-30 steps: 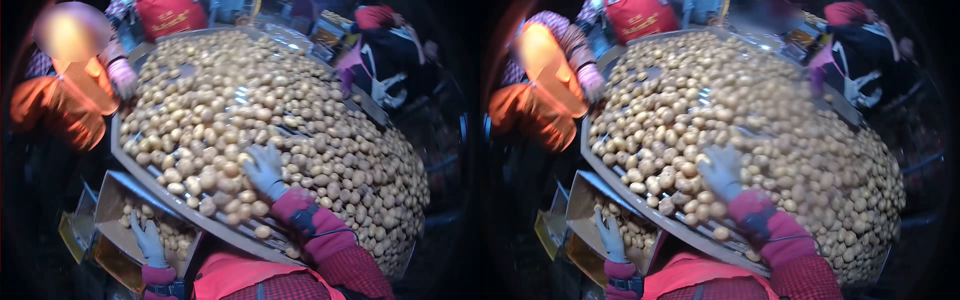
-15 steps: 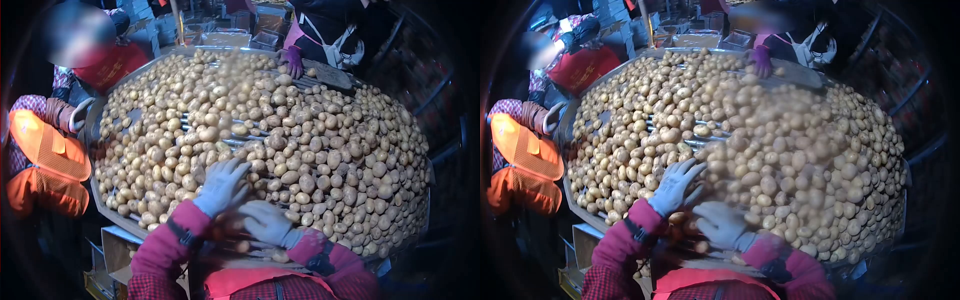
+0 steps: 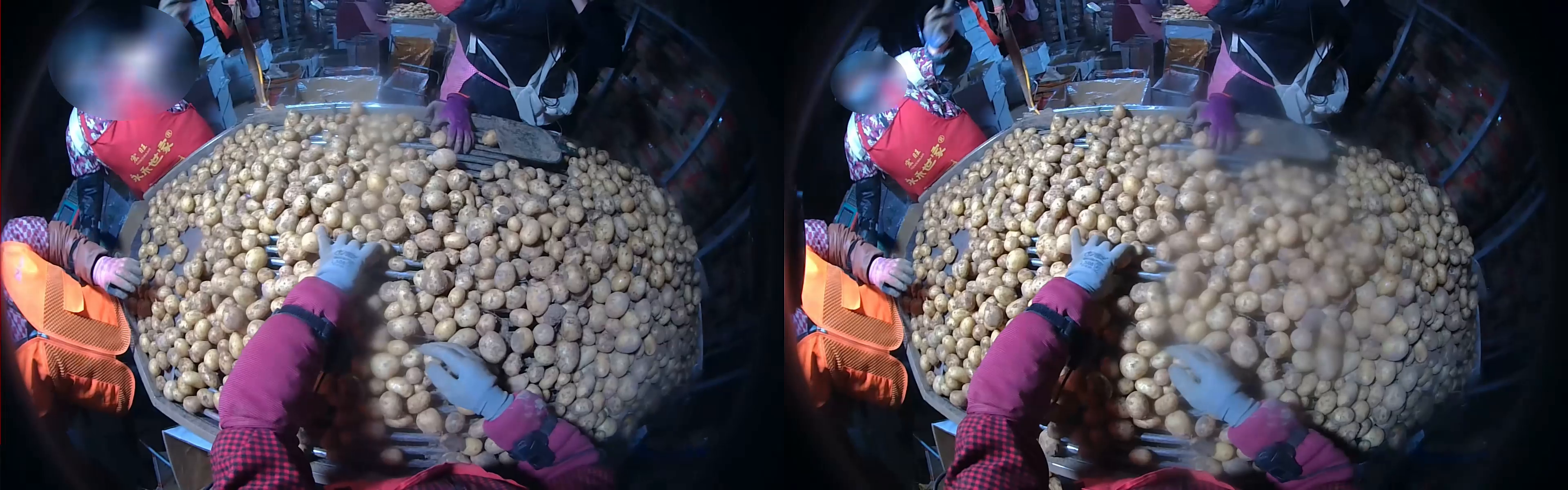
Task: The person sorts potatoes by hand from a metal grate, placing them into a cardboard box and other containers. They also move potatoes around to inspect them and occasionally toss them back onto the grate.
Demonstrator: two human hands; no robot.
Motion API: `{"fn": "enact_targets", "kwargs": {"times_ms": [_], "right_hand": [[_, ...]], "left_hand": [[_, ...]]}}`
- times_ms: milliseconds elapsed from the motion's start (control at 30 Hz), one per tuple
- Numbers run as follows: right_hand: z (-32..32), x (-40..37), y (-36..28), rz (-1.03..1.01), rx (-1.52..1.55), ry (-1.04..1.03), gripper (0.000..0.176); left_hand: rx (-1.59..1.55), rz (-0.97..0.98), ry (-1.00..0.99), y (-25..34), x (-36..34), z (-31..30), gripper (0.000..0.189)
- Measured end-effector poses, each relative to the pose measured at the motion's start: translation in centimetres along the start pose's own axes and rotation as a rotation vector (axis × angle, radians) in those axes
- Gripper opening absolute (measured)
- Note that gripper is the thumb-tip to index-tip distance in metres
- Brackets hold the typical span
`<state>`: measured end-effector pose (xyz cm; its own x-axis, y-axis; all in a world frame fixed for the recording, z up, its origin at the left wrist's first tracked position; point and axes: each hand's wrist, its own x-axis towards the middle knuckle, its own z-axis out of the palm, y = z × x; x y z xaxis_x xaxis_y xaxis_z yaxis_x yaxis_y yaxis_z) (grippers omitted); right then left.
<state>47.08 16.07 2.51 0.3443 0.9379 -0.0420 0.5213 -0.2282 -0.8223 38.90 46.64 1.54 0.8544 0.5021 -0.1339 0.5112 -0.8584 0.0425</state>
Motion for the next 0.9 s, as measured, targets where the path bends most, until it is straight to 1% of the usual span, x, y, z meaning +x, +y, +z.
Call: {"fn": "enact_targets", "kwargs": {"times_ms": [67,100,133,167,200,233,267,300,333,400,433,533,567,600,667,700,733,767,800,867,900], "right_hand": [[-0.1,-0.1,-0.1,-0.022,-0.006,0.012,0.03],[-0.2,-0.4,-0.1,-0.023,0.006,0.019,0.03],[-0.2,-0.9,-0.1,-0.021,0.022,0.025,0.03],[-0.1,-1.3,0.2,-0.081,-0.038,0.058,0.031],[-0.1,-1.7,0.0,-0.082,0.004,0.094,0.032],[0.0,-1.9,-0.3,-0.107,0.068,0.113,0.032],[0.2,-2.0,-0.7,-0.133,0.134,0.133,0.032],[0.2,-2.6,-1.3,-0.004,0.176,0.081,0.032],[0.3,-2.9,-1.3,-0.03,0.14,0.05,0.032],[0.5,-3.5,-1.1,-0.087,0.06,-0.016,0.033],[0.7,-3.8,-1.7,-0.042,0.152,-0.027,0.033],[1.5,-4.3,-0.9,-0.146,0.11,0.029,0.034],[1.2,-4.7,-1.1,-0.161,0.072,0.055,0.033],[0.6,-5.0,-1.7,-0.089,0.122,0.034,0.033],[-0.8,-5.3,-2.9,0.054,0.221,-0.002,0.032],[-1.3,-5.5,-2.4,0.037,0.142,0.006,0.033],[-0.8,-5.5,-1.8,-0.045,0.132,0.168,0.028],[-1.2,-5.4,-1.6,-0.077,0.039,0.23,0.028],[-1.8,-5.1,-1.3,-0.116,-0.048,0.286,0.028],[-2.9,-4.4,-1.5,-0.035,-0.052,0.332,0.029],[-4.0,-3.8,-3.6,0.04,0.037,0.298,0.031]], "left_hand": [[0.042,-0.005,0.09,-1.0,0.4,2.5,0.049],[0.067,-0.006,0.128,-1.2,0.0,2.5,0.049],[0.039,-0.052,0.073,-1.7,-0.5,2.5,0.048],[0.014,-0.099,0.014,-2.3,-1.2,2.4,0.047],[-0.004,-0.148,-0.047,-2.8,-2.2,1.7,0.046],[0.069,-0.166,0.021,-3.4,-3.8,1.7,0.038],[0.091,-0.155,0.063,-6.0,-4.4,3.5,0.042],[0.117,-0.222,0.004,-6.6,-5.9,2.4,0.043],[0.142,-0.292,-0.049,-7.0,-7.1,1.2,0.045],[0.182,-0.29,0.01,-8.4,-9.1,1.5,0.047],[0.197,-0.291,0.035,-9.0,-10.4,1.8,0.049],[0.159,-0.281,0.143,-10.2,-13.4,2.4,0.051],[0.193,-0.289,0.19,-11.4,-14.5,3.2,0.054],[0.292,-0.29,0.296,-12.7,-15.9,4.2,0.054],[0.168,-0.384,0.228,-14.4,-18.5,3.0,0.056],[0.176,-0.444,0.225,-14.4,-19.1,2.2,0.057],[0.182,-0.508,0.225,-14.5,-19.4,1.3,0.058],[0.182,-0.555,0.128,-14.6,-19.7,0.3,0.061],[0.185,-0.541,0.156,-14.8,-19.9,0.3,0.061],[0.195,-0.509,0.212,-15.0,-20.1,0.8,0.063],[0.177,-0.429,0.311,-14.8,-20.1,1.3,0.062]]}}
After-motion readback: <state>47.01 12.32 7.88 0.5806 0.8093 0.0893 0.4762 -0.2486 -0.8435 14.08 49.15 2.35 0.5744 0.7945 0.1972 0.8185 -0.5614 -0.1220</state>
